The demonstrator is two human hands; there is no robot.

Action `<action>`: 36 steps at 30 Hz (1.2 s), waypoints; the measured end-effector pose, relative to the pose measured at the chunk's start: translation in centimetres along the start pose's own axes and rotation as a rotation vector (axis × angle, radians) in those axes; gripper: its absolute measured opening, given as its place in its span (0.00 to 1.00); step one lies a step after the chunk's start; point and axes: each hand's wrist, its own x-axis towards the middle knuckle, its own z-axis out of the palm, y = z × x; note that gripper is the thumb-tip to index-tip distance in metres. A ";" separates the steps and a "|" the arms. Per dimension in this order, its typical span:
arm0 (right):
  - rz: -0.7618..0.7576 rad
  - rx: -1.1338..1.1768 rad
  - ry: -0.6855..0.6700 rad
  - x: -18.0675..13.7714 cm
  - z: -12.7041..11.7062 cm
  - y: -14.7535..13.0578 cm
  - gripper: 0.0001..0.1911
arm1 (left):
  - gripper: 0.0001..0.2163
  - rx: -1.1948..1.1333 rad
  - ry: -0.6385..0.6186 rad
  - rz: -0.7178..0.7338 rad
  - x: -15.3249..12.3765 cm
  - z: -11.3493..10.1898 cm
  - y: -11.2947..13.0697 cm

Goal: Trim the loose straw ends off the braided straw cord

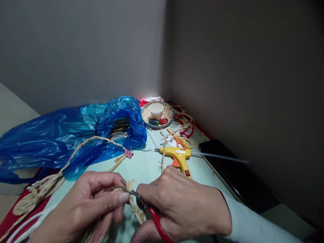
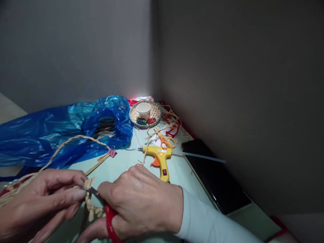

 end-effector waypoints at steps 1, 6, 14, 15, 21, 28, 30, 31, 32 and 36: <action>-0.001 0.005 0.006 0.0 0.1 0.0 0.29 | 0.13 -0.007 0.016 0.004 0.0 0.1 0.1; -0.014 -0.020 0.037 0.2 0.5 0.5 0.31 | 0.16 -0.093 0.058 -0.003 -0.3 0.4 0.5; -0.027 -0.004 0.043 0.1 0.8 0.6 0.29 | 0.15 -0.127 0.040 -0.030 -0.2 0.3 0.4; -0.025 -0.005 0.042 0.1 0.8 0.6 0.29 | 0.16 -0.113 0.031 -0.036 -0.2 0.3 0.4; -0.040 -0.015 0.069 0.3 0.8 0.7 0.30 | 0.12 -0.134 0.066 -0.010 -0.2 0.3 0.3; -0.048 -0.032 0.075 0.3 1.0 0.9 0.29 | 0.15 -0.118 -0.045 -0.064 0.0 -0.6 0.2; -0.064 -0.047 0.080 0.2 1.1 0.8 0.28 | 0.13 -0.150 -0.027 -0.045 0.1 -0.5 0.1; -0.068 -0.054 0.081 0.2 1.1 0.8 0.28 | 0.12 -0.157 -0.032 -0.032 0.2 -0.5 0.0; -0.068 -0.060 0.080 0.2 1.2 0.7 0.29 | 0.12 -0.158 -0.044 -0.021 0.3 -0.4 0.0; -0.029 -0.084 0.054 0.3 0.9 0.4 0.29 | 0.14 -0.126 -0.079 -0.036 0.5 -0.4 -0.1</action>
